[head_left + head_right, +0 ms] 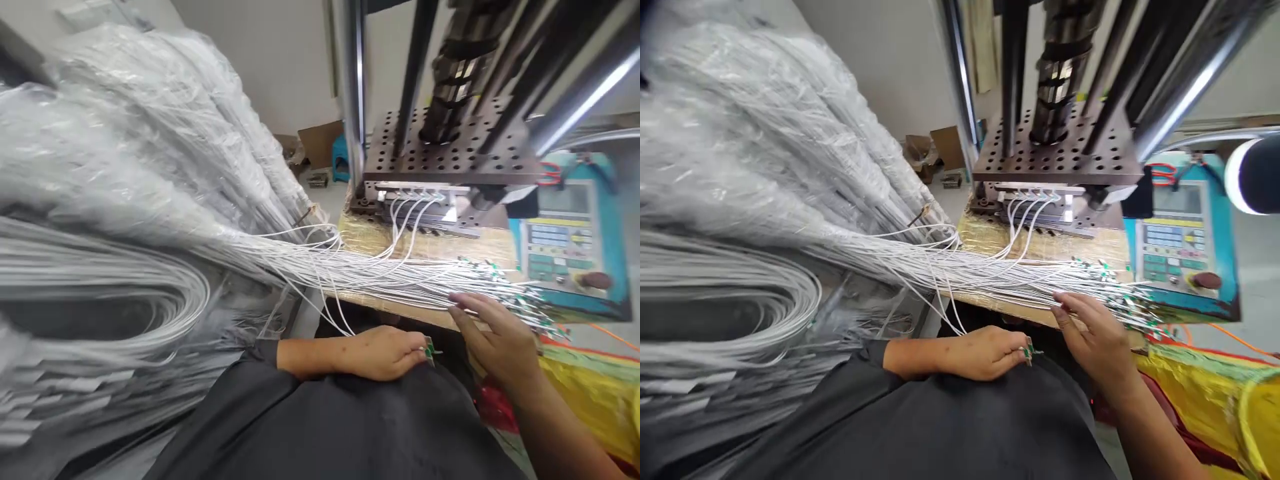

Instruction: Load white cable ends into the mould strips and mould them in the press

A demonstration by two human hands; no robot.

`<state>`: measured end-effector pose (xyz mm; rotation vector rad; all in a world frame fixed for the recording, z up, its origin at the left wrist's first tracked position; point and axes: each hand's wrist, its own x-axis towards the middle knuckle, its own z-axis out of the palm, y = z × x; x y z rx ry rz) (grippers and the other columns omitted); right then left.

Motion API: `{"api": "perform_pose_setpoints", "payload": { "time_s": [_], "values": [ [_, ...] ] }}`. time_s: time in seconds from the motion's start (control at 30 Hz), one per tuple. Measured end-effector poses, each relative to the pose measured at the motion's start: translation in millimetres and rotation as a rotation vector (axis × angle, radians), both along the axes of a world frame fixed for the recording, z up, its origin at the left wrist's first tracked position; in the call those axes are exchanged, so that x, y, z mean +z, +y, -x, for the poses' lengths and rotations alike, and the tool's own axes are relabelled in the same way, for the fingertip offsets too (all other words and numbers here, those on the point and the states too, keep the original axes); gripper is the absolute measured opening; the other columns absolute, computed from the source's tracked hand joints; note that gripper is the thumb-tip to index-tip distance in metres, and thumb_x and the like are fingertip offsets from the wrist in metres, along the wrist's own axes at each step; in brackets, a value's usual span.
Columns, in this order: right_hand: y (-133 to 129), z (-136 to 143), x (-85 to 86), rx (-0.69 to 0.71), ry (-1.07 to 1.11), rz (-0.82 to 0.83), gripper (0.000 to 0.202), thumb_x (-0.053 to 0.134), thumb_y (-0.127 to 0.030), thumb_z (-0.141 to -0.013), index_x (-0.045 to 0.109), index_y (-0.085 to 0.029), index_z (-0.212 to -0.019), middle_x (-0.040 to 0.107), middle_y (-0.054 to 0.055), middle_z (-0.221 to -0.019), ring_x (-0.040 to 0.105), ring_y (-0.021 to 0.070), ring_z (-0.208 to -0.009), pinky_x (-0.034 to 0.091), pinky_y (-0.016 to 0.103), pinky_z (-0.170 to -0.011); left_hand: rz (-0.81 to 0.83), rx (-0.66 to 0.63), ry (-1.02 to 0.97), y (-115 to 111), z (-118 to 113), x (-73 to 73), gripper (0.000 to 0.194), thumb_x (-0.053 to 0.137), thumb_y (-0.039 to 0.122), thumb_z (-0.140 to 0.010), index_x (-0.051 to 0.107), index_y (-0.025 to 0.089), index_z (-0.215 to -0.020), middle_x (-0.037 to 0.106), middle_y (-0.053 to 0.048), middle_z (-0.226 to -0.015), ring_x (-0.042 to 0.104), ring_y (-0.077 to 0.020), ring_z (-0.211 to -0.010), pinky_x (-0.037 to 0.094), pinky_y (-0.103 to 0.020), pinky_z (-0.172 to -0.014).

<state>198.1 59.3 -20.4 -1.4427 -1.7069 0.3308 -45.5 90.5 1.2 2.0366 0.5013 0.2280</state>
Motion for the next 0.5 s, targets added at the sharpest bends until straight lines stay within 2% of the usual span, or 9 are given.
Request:
{"api": "perform_pose_setpoints", "payload": {
  "time_s": [0.13,0.23,0.37,0.5],
  "values": [
    [39,44,-14.1,0.297,-0.17,-0.129,0.022,0.067,-0.023,-0.093,0.071,-0.028,-0.115,0.074,0.006,-0.104,0.071,0.0249,-0.093,0.055,0.042,-0.085,0.007,-0.036,0.148,-16,22,-13.7,0.028,0.045,0.044,-0.104,0.062,0.022,-0.102,0.071,-0.005,-0.095,0.068,-0.0198,-0.09,0.049,-0.028,-0.079],
    [60,77,-17.0,0.404,-0.314,-0.169,0.017,0.062,-0.022,-0.096,0.072,-0.021,-0.11,0.075,0.007,-0.105,0.069,0.024,-0.096,0.051,0.04,-0.084,0.085,0.076,0.171,-29,49,-22.1,0.032,0.052,0.049,-0.101,0.066,0.02,-0.103,0.074,-0.005,-0.101,0.069,-0.0194,-0.096,0.05,-0.027,-0.084],
    [78,89,-10.7,0.393,-0.439,-0.151,0.019,0.056,-0.023,-0.1,0.073,-0.018,-0.108,0.075,0.009,-0.105,0.068,0.0239,-0.096,0.048,0.04,-0.084,0.195,0.32,0.1,-41,83,-33.4,0.031,0.053,0.043,-0.101,0.071,0.017,-0.1,0.074,-0.005,-0.096,0.067,-0.0169,-0.091,0.049,-0.026,-0.085],
    [93,70,-7.2,0.28,-0.606,-0.039,0.024,0.053,-0.028,-0.101,0.075,-0.019,-0.108,0.072,0.01,-0.109,0.065,0.0268,-0.096,0.046,0.04,-0.081,0.282,0.539,0.047,-41,102,-45.4,0.03,0.055,0.04,-0.1,0.071,0.015,-0.102,0.072,-0.005,-0.097,0.064,-0.0165,-0.09,0.049,-0.027,-0.083]
  ]
}}
